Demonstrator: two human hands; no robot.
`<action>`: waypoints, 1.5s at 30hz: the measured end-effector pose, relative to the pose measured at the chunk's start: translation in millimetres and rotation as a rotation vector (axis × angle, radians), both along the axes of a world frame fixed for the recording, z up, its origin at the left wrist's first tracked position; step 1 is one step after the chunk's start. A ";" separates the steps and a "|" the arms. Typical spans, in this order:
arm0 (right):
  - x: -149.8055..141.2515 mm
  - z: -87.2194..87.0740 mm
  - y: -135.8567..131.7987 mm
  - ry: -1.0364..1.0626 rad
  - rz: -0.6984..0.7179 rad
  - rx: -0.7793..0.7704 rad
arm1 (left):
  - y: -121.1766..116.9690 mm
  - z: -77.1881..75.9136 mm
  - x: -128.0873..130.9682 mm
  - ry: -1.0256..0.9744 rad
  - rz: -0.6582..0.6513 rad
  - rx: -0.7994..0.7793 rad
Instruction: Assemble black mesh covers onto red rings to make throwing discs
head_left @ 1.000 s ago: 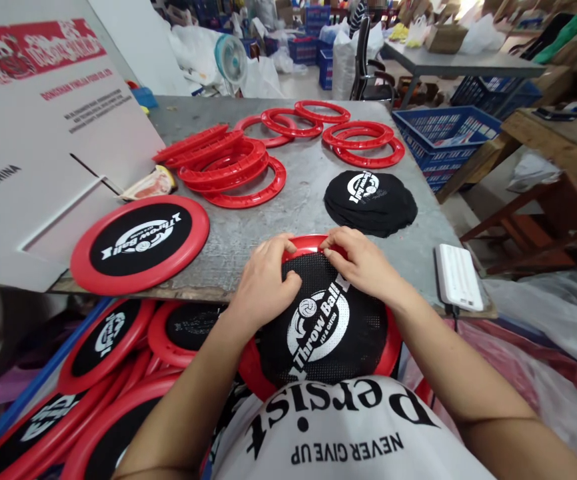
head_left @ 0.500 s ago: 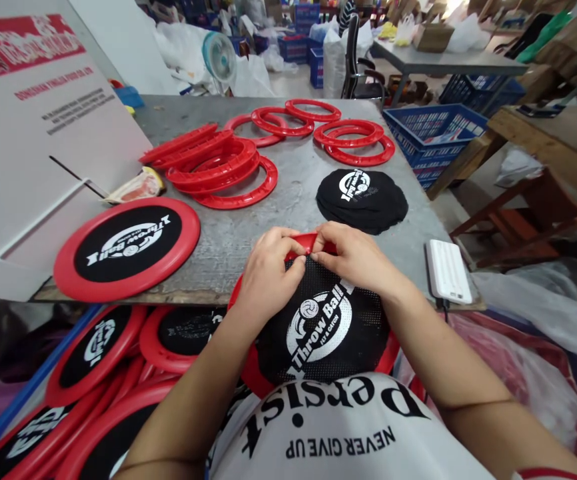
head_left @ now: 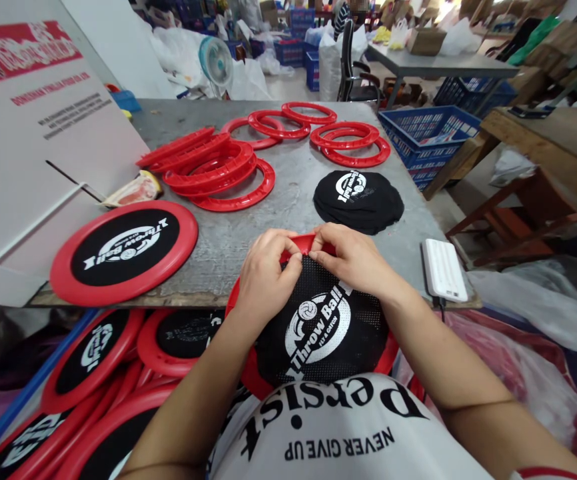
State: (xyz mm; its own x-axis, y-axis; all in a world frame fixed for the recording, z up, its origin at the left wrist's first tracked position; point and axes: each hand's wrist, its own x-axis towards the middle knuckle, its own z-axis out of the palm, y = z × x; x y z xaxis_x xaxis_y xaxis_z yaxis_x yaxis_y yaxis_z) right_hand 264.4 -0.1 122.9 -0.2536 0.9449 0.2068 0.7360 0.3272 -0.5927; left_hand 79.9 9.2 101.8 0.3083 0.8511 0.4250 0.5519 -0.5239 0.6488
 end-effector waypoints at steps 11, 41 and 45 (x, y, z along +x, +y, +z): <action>-1.4 -1.3 0.2 -0.001 -0.019 -0.017 | 0.9 -0.4 -2.6 0.015 -0.026 -0.008; -2.8 -17.8 5.8 -0.048 -0.089 -0.042 | 15.9 -7.8 4.2 0.102 -0.006 -0.111; 0.4 -18.6 4.7 -0.089 -0.145 -0.061 | 18.2 -4.5 -5.6 0.042 -0.132 -0.210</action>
State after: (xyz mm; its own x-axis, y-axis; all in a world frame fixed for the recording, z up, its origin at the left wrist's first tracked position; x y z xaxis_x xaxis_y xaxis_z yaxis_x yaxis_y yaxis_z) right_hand 264.7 4.5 104.3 -0.1285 0.9830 0.1308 0.8230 0.1793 -0.5390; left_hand 74.3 27.4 97.3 0.4365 0.8704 0.2277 0.5160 -0.4495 0.7292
